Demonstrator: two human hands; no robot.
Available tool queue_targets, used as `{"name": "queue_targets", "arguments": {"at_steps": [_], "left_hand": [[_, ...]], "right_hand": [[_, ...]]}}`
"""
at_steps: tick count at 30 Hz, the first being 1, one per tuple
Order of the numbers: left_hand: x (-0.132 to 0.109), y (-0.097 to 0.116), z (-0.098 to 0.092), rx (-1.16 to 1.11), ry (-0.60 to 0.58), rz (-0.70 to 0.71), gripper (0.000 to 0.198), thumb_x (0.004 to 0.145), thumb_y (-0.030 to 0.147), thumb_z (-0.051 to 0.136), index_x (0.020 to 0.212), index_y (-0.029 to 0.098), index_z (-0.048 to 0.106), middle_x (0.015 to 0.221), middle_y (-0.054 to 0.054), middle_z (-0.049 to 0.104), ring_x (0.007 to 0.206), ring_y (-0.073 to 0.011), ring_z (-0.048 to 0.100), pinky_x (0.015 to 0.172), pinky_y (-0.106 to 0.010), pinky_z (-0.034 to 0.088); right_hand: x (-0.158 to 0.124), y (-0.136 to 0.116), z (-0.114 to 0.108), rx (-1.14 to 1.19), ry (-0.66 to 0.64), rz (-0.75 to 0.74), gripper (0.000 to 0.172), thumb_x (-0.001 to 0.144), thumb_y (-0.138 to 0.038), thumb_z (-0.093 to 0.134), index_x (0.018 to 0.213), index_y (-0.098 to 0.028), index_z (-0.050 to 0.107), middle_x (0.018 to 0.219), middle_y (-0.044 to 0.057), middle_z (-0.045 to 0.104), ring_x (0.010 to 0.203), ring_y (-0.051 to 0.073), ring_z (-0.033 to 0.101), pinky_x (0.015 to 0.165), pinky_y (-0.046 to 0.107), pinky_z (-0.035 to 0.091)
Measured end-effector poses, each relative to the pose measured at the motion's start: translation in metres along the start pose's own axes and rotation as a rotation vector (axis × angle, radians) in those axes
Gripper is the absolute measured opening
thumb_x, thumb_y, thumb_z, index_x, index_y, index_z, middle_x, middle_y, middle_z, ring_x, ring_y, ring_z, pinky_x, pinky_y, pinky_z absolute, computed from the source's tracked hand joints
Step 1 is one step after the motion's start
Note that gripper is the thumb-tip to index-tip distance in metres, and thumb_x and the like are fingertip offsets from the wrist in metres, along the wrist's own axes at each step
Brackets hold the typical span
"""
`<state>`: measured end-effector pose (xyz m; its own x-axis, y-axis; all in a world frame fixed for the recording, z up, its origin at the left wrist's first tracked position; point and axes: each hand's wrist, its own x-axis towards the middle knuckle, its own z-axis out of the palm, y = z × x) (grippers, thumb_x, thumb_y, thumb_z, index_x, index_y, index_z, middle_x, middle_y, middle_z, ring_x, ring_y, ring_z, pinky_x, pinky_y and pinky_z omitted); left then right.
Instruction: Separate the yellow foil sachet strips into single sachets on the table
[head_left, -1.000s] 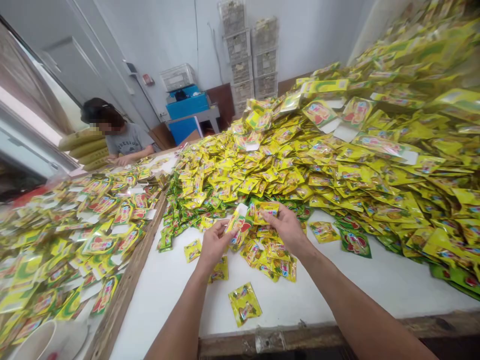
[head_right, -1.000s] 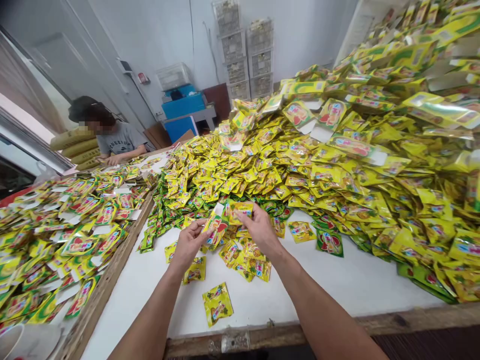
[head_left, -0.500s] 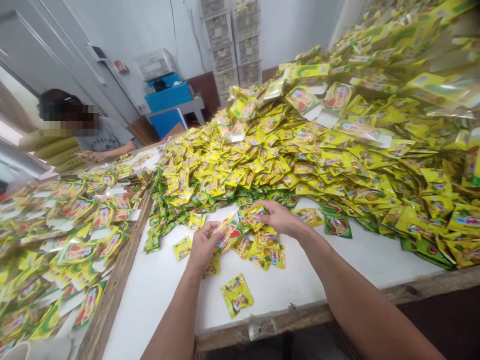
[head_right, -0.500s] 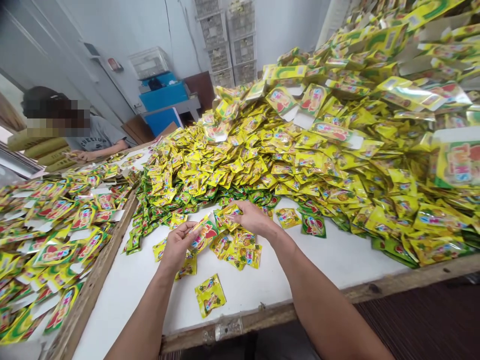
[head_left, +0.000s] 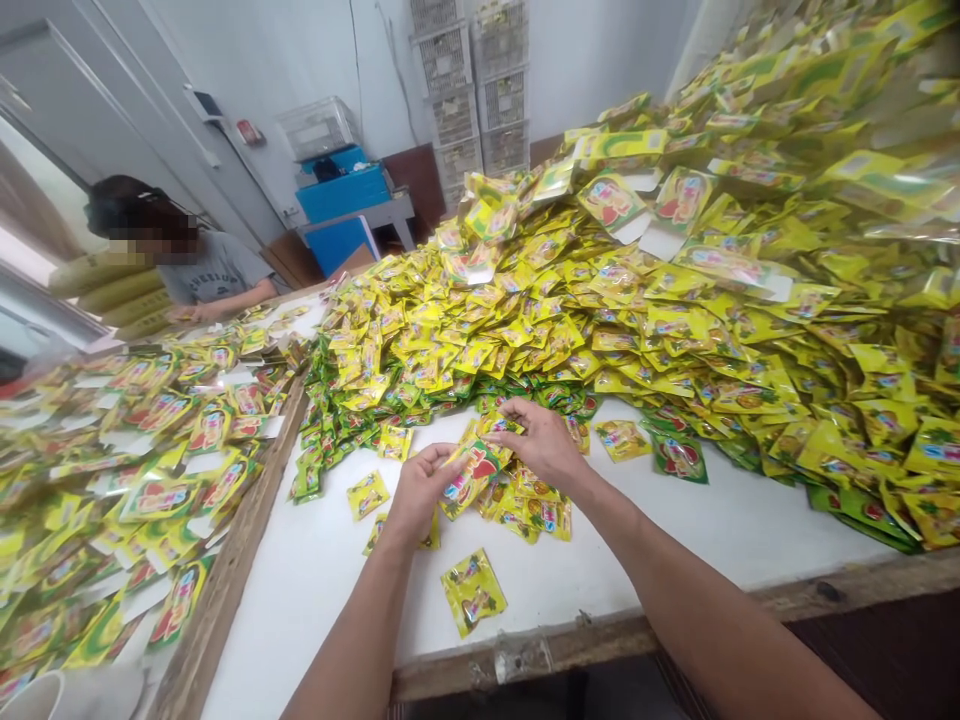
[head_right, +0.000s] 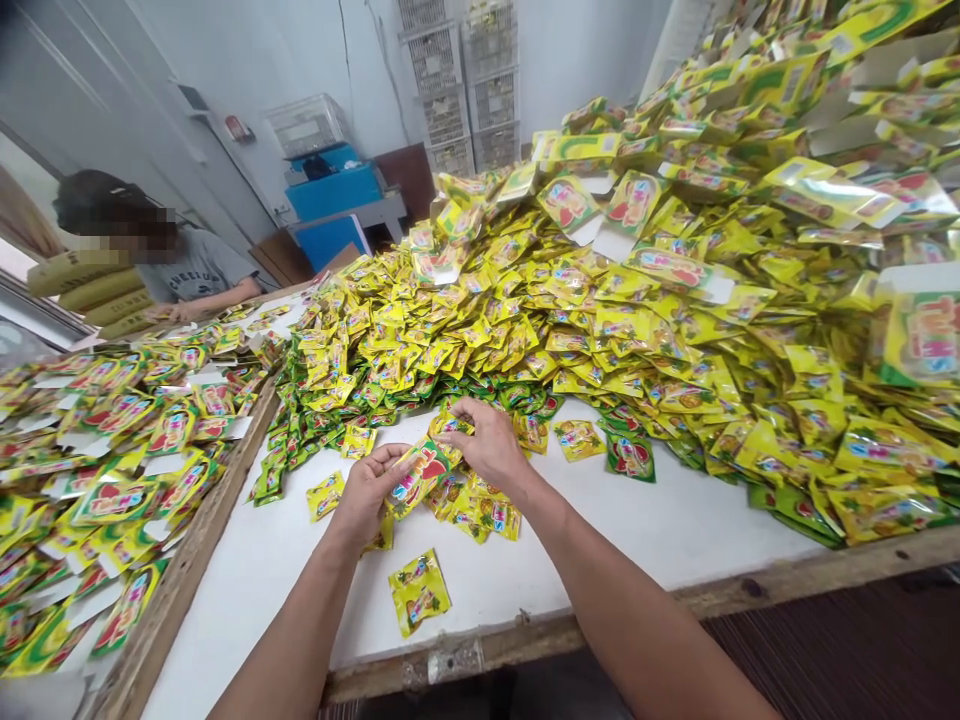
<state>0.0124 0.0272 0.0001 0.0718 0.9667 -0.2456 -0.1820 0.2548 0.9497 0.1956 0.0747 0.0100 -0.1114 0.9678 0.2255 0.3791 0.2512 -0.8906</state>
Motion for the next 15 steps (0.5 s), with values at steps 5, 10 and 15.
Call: {"name": "queue_targets", "arguments": {"at_steps": [5,10,15], "left_hand": [[-0.001,0.003,0.006,-0.118,0.022,-0.040,0.039,0.057,0.031,0.082,0.086,0.013,0.064,0.070,-0.004,0.072,0.062,-0.0164,0.067,0.063,-0.027,0.053],[0.000,0.002,0.004,-0.180,0.030,-0.038,0.041,0.057,0.030,0.082,0.090,0.013,0.064,0.073,-0.005,0.073,0.060,-0.0155,0.067,0.061,-0.025,0.053],[0.000,0.003,0.002,-0.205,0.018,-0.018,0.041,0.060,0.029,0.081,0.092,0.012,0.064,0.075,-0.006,0.073,0.063,-0.0157,0.067,0.063,-0.025,0.053]], "right_hand": [[-0.006,-0.004,0.009,0.049,0.137,0.057,0.029,0.067,-0.047,0.065,0.074,-0.019,0.060,0.073,0.001,0.062,0.066,0.015,0.053,0.062,0.027,0.040],[-0.011,-0.004,0.020,0.173,0.103,0.104,0.033,0.065,-0.052,0.067,0.071,-0.019,0.061,0.068,0.001,0.062,0.064,0.016,0.053,0.060,0.027,0.042],[-0.011,-0.006,0.015,0.119,0.096,0.026,0.029,0.071,-0.048,0.065,0.075,-0.020,0.067,0.071,0.003,0.062,0.071,0.018,0.055,0.067,0.030,0.043]]}}
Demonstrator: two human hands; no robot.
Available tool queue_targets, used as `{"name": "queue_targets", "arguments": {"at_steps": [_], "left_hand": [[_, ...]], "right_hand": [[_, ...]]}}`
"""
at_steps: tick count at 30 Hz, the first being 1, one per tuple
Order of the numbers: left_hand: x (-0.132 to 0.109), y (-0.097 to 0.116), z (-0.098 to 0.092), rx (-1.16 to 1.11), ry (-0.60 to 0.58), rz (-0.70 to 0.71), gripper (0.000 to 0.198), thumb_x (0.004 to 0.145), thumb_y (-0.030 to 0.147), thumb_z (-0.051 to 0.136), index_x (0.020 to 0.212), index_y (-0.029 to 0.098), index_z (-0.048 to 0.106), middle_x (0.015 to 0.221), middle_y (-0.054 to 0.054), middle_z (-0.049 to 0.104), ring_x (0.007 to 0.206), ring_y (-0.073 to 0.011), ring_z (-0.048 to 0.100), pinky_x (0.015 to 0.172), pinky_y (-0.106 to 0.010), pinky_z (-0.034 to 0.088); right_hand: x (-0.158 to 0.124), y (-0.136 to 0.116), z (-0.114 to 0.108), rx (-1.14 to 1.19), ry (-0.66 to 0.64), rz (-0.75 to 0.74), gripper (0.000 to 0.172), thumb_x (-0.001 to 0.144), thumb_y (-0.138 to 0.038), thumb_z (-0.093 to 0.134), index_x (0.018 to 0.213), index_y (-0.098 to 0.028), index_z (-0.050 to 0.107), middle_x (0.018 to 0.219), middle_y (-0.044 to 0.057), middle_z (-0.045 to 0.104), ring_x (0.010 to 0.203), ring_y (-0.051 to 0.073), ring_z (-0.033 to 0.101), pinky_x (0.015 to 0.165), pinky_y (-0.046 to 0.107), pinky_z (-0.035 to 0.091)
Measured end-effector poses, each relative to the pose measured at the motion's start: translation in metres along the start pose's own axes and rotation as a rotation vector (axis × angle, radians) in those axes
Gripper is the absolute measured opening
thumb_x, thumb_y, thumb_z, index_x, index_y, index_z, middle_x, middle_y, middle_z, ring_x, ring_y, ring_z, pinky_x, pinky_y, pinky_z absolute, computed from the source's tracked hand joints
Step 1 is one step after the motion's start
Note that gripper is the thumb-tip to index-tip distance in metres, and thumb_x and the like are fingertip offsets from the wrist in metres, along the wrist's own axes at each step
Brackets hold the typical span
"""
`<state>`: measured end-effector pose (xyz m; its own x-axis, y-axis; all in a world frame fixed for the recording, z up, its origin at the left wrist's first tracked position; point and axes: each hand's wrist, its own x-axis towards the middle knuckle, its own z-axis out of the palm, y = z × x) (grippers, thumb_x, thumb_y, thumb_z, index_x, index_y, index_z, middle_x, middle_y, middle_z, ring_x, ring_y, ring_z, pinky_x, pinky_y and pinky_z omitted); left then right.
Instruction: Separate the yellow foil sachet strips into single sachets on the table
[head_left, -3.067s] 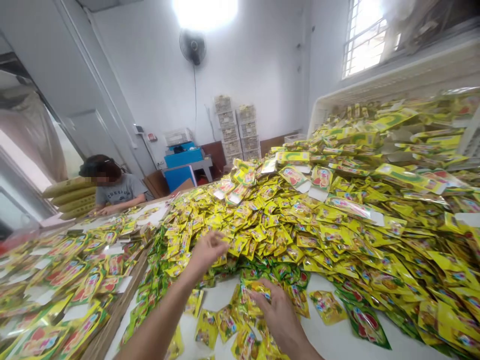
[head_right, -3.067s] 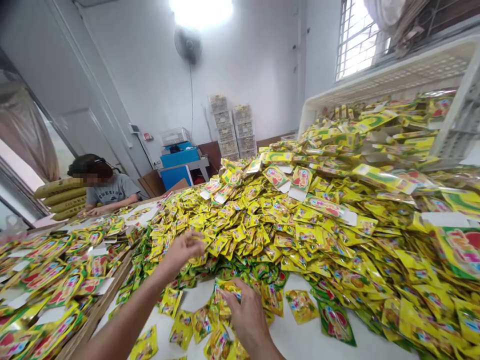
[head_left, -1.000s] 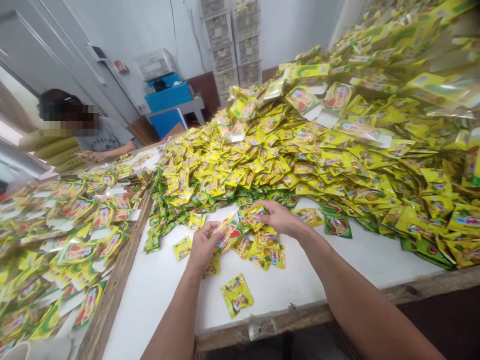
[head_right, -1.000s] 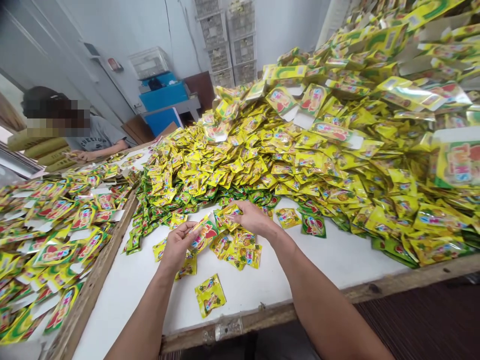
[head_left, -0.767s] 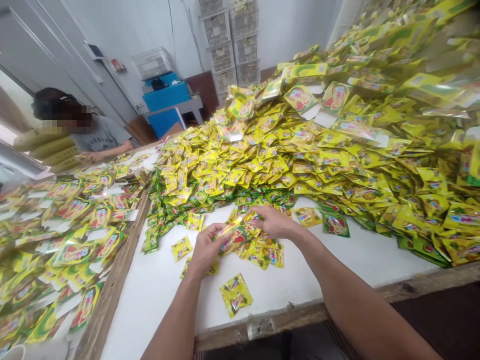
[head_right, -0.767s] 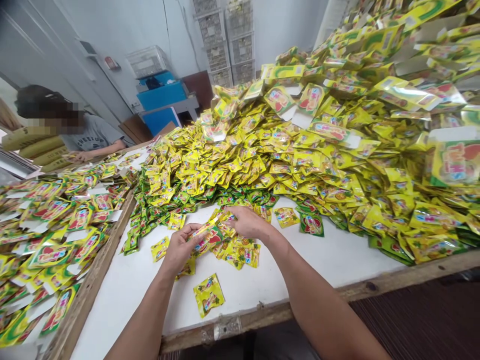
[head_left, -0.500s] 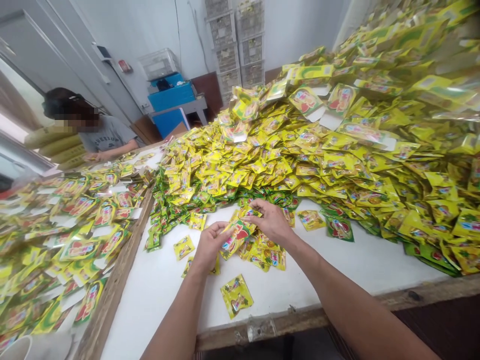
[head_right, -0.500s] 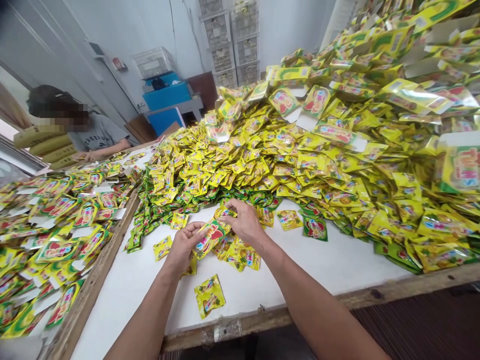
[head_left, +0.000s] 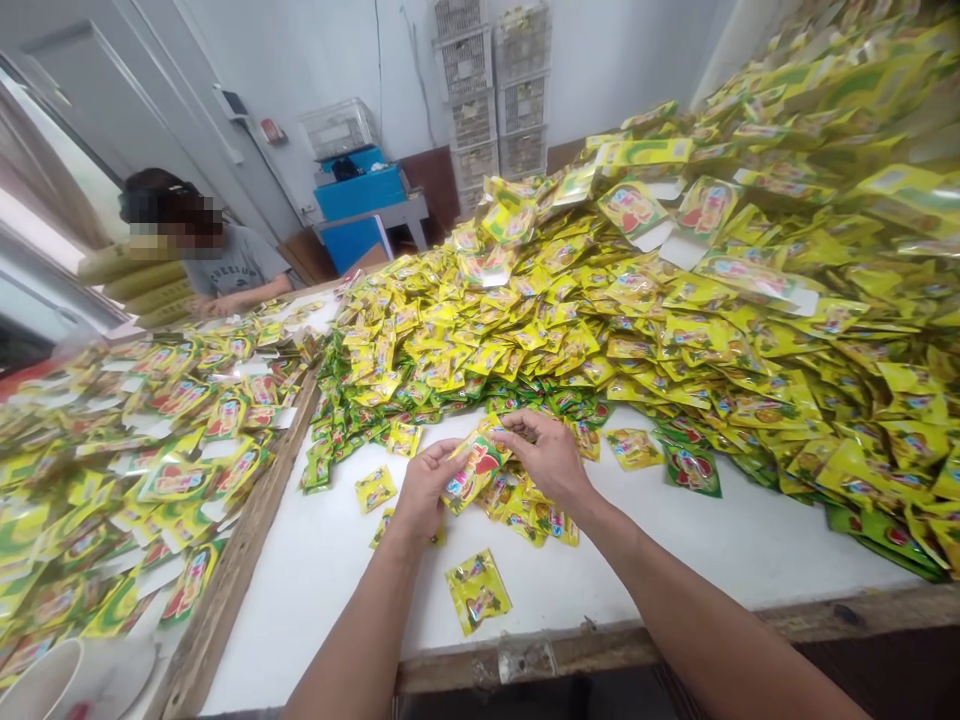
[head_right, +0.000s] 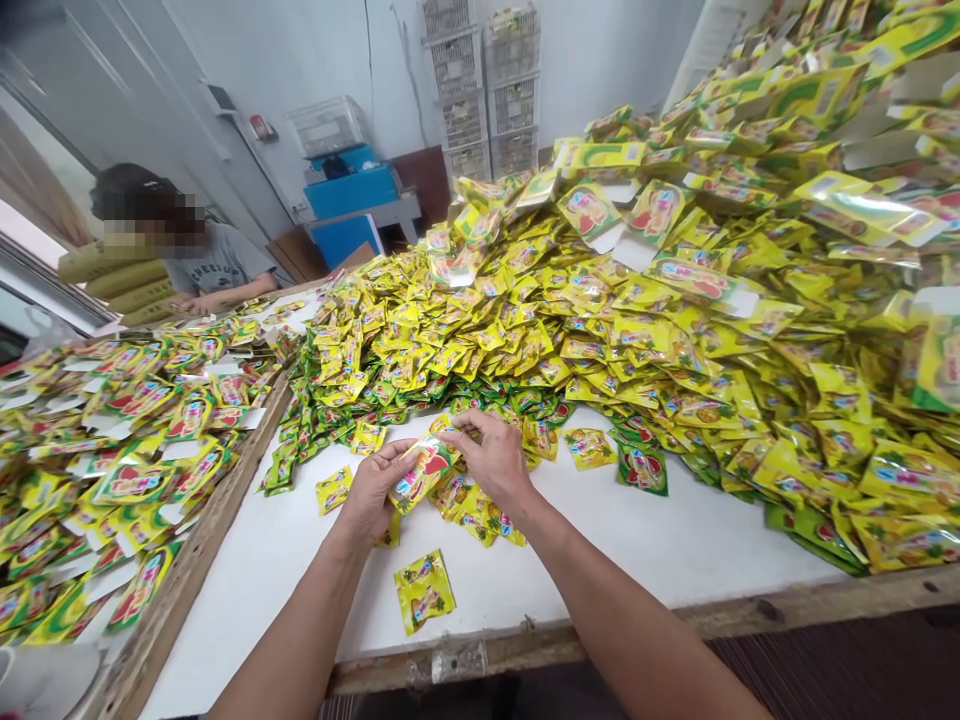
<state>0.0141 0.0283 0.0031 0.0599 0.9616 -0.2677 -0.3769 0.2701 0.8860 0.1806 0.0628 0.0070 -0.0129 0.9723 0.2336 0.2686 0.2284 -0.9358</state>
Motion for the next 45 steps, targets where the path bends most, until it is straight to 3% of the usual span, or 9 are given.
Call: {"name": "queue_targets", "arguments": {"at_steps": [4,20,25,34,37,39,41,44,45], "left_hand": [[-0.001,0.001,0.000,-0.001,0.030,0.027,0.040,0.058,0.028,0.082,0.091,0.013,0.064,0.073,-0.005,0.073,0.060,-0.0139,0.066,0.060,-0.023,0.052],[0.000,0.000,-0.003,-0.011,0.026,0.011,0.038,0.056,0.031,0.082,0.086,0.012,0.068,0.072,-0.005,0.072,0.059,-0.0137,0.064,0.059,-0.024,0.049],[0.001,0.001,-0.002,-0.028,0.033,0.008,0.039,0.054,0.031,0.083,0.084,0.012,0.068,0.069,-0.004,0.070,0.057,-0.0127,0.062,0.059,-0.023,0.048],[-0.008,-0.002,-0.002,0.090,-0.080,-0.075,0.039,0.060,0.033,0.079,0.093,0.016,0.066,0.074,-0.002,0.070,0.064,-0.0136,0.063,0.065,-0.025,0.048],[-0.011,0.019,-0.010,0.383,-0.129,-0.108,0.037,0.057,0.034,0.079,0.087,0.015,0.067,0.073,-0.002,0.069,0.065,-0.0157,0.062,0.065,-0.026,0.048],[-0.011,0.053,-0.030,0.624,0.019,-0.032,0.035,0.058,0.038,0.076,0.081,0.013,0.067,0.072,-0.004,0.068,0.064,-0.0177,0.061,0.061,-0.027,0.047],[-0.011,0.098,-0.063,0.786,0.419,0.174,0.038,0.063,0.041,0.071,0.089,0.014,0.065,0.079,-0.005,0.068,0.072,-0.0211,0.062,0.065,-0.030,0.048],[-0.012,0.162,-0.113,0.861,1.182,0.663,0.062,0.066,0.032,0.069,0.120,0.011,0.047,0.116,-0.013,0.059,0.103,-0.0254,0.057,0.086,-0.036,0.046],[-0.012,0.174,-0.123,0.932,1.306,0.811,0.073,0.065,0.031,0.070,0.128,0.011,0.037,0.130,-0.016,0.049,0.115,-0.0269,0.049,0.094,-0.039,0.041]], "right_hand": [[0.000,-0.003,-0.004,-0.169,0.057,-0.042,0.019,0.072,-0.042,0.068,0.072,-0.023,0.071,0.081,0.005,0.063,0.089,0.023,0.054,0.081,0.037,0.040],[-0.002,0.001,0.003,-0.097,0.018,0.051,0.015,0.065,-0.039,0.073,0.073,-0.026,0.074,0.093,0.005,0.062,0.093,0.023,0.056,0.088,0.040,0.040],[-0.006,-0.003,0.005,-0.011,-0.211,0.018,0.022,0.080,-0.035,0.055,0.082,-0.024,0.073,0.098,0.006,0.065,0.104,0.023,0.055,0.092,0.038,0.038],[-0.009,-0.011,0.005,0.074,-0.490,-0.002,0.034,0.084,-0.046,0.047,0.076,-0.020,0.067,0.079,0.001,0.067,0.080,0.018,0.060,0.073,0.029,0.044],[-0.002,-0.007,-0.003,0.062,-0.388,0.073,0.026,0.083,-0.041,0.050,0.082,-0.019,0.065,0.078,0.001,0.068,0.073,0.017,0.061,0.066,0.026,0.044],[0.005,-0.003,-0.013,-0.141,-0.128,0.124,0.022,0.083,-0.037,0.051,0.086,-0.020,0.065,0.080,0.003,0.070,0.076,0.019,0.061,0.067,0.028,0.043],[0.014,0.003,-0.021,-0.460,0.087,0.126,0.022,0.084,-0.034,0.051,0.092,-0.020,0.065,0.085,0.006,0.070,0.085,0.023,0.058,0.072,0.031,0.041],[0.021,0.013,-0.026,-0.831,0.057,0.083,0.025,0.083,-0.031,0.054,0.101,-0.016,0.063,0.094,0.013,0.069,0.099,0.029,0.051,0.079,0.037,0.038],[0.022,0.015,-0.025,-0.893,-0.001,0.069,0.025,0.082,-0.029,0.056,0.102,-0.015,0.062,0.095,0.014,0.068,0.101,0.030,0.050,0.080,0.037,0.037]]}}
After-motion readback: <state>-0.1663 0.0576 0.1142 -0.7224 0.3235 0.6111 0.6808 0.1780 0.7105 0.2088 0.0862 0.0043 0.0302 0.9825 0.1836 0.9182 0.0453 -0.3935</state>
